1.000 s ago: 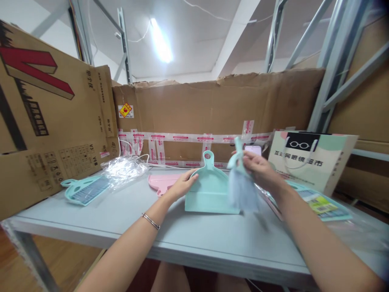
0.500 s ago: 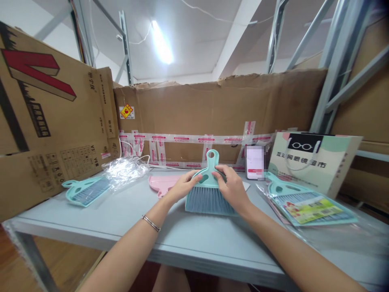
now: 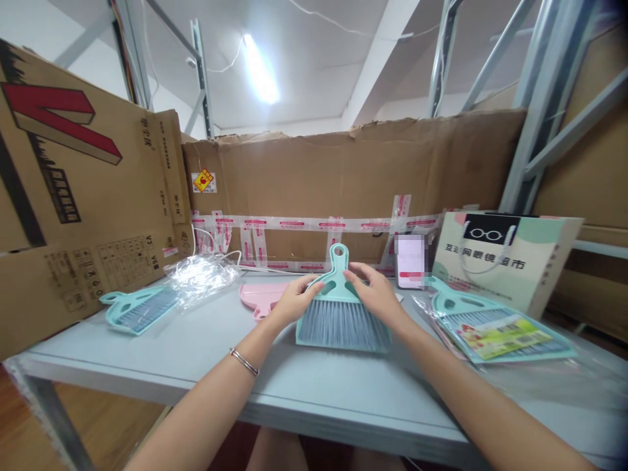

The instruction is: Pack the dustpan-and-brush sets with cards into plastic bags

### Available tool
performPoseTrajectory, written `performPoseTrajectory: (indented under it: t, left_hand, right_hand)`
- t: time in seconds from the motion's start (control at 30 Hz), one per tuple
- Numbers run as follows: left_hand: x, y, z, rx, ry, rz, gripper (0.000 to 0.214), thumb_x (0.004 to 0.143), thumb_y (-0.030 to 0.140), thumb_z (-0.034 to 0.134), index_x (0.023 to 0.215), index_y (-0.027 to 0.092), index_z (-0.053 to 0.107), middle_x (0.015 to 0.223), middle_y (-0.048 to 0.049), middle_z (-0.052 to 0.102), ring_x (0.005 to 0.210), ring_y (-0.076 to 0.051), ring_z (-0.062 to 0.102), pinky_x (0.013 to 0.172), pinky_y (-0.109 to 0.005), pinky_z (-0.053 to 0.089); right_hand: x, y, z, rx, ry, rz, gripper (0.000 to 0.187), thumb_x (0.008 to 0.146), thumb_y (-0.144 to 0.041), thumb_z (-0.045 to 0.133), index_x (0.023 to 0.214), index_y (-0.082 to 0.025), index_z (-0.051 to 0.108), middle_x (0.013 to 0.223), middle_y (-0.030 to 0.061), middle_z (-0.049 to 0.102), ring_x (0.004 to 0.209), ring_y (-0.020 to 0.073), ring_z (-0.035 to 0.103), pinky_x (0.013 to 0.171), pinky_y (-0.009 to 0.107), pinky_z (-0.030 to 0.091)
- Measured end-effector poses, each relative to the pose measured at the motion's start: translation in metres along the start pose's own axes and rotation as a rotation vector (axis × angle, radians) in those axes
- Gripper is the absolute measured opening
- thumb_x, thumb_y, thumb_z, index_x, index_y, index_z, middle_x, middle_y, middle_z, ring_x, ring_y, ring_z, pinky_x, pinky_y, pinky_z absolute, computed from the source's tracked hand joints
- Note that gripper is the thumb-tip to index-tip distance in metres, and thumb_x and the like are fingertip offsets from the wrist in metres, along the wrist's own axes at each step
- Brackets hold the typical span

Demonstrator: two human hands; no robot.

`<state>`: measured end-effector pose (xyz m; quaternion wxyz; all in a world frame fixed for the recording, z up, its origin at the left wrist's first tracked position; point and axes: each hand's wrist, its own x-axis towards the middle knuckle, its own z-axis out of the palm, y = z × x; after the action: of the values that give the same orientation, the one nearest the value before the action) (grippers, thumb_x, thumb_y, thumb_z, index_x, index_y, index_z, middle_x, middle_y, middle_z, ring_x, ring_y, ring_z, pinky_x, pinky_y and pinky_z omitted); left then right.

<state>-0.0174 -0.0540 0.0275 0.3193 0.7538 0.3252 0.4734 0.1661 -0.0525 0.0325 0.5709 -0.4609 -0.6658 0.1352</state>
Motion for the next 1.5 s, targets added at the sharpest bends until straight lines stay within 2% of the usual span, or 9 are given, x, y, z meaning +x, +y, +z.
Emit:
performPoseTrajectory:
  t: [0.17,0.27,0.4,0.6,0.87,1.03,1.23,1.43,1.5]
  left_hand:
    - [0.001,-0.001,-0.001,0.035,-0.023,0.025,0.036,0.083,0.039,0.047,0.105,0.015,0.062,0.105,-0.0068,0.065,0.097,-0.021,0.056,0.086,-0.031,0.042]
    - [0.001,-0.002,-0.001,0.038,-0.046,0.024,0.038,0.084,0.040,0.046,0.109,0.015,0.062,0.109,-0.0063,0.064,0.101,-0.022,0.055,0.088,-0.031,0.041]
    - [0.002,-0.003,-0.001,0.026,-0.043,0.000,0.040,0.083,0.042,0.048,0.110,0.016,0.062,0.112,-0.0053,0.064,0.103,-0.022,0.055,0.089,-0.032,0.040]
    - [0.002,-0.003,-0.002,0.045,-0.040,-0.026,0.040,0.082,0.042,0.048,0.109,0.015,0.063,0.108,-0.0054,0.065,0.100,-0.022,0.056,0.087,-0.031,0.041]
    - [0.017,0.002,0.005,0.096,0.001,-0.098,0.036,0.078,0.041,0.051,0.094,0.013,0.069,0.090,-0.0045,0.067,0.085,-0.019,0.057,0.077,-0.028,0.041]
    - [0.037,0.008,0.009,0.031,0.067,-0.239,0.037,0.073,0.042,0.056,0.074,0.008,0.071,0.058,-0.0016,0.058,0.057,-0.012,0.048,0.058,-0.026,0.037]
    - [0.039,0.011,0.008,-0.116,0.150,-0.330,0.034,0.061,0.038,0.069,0.075,0.007,0.072,0.055,-0.0011,0.057,0.055,-0.011,0.047,0.057,-0.026,0.036]
    - [0.036,0.014,0.012,-0.010,0.197,-0.296,0.032,0.067,0.036,0.063,0.077,0.006,0.072,0.054,-0.0001,0.054,0.054,-0.010,0.044,0.055,-0.025,0.034]
    - [0.034,0.015,0.009,0.033,0.166,-0.275,0.034,0.071,0.037,0.059,0.078,0.006,0.071,0.057,-0.0011,0.056,0.057,-0.011,0.046,0.056,-0.025,0.034]
  right_hand:
    - [0.015,-0.008,-0.009,0.259,-0.344,0.219,0.041,0.068,-0.055,0.057,0.077,-0.016,0.066,0.067,0.0027,0.063,0.063,0.0156,0.057,0.060,0.027,0.044]
    - [0.022,-0.007,-0.011,0.395,-0.434,0.356,0.043,0.058,-0.054,0.067,0.076,-0.015,0.067,0.059,0.0018,0.062,0.056,0.0136,0.055,0.055,0.025,0.043]
    - [0.025,-0.007,-0.007,0.362,-0.353,0.386,0.042,0.049,-0.050,0.073,0.068,-0.014,0.068,0.057,0.0021,0.061,0.054,0.0135,0.053,0.053,0.026,0.042]
    - [0.023,-0.009,-0.002,0.153,-0.247,0.266,0.039,0.055,-0.054,0.063,0.054,-0.015,0.061,0.049,-0.0012,0.049,0.049,0.0113,0.044,0.050,0.026,0.033]
    - [0.021,-0.007,0.006,0.031,-0.277,0.173,0.046,0.057,-0.062,0.054,0.048,-0.018,0.051,0.045,-0.0034,0.034,0.046,0.0090,0.030,0.046,0.025,0.023]
    - [0.016,-0.005,0.011,-0.016,-0.232,0.133,0.042,0.064,-0.057,0.048,0.052,-0.018,0.052,0.048,-0.0016,0.041,0.048,0.0110,0.035,0.048,0.025,0.026]
    - [0.010,-0.005,0.014,-0.206,-0.175,0.029,0.033,0.076,-0.040,0.039,0.057,-0.019,0.055,0.055,0.0016,0.054,0.056,0.0158,0.048,0.055,0.025,0.031]
    - [0.008,-0.008,0.016,-0.294,-0.144,-0.008,0.033,0.079,-0.036,0.038,0.061,-0.019,0.060,0.061,0.0045,0.062,0.062,0.0189,0.054,0.058,0.026,0.034]
    - [0.008,-0.008,0.016,-0.282,-0.140,-0.007,0.034,0.079,-0.035,0.039,0.062,-0.018,0.062,0.061,0.0043,0.063,0.063,0.0193,0.055,0.059,0.027,0.035]
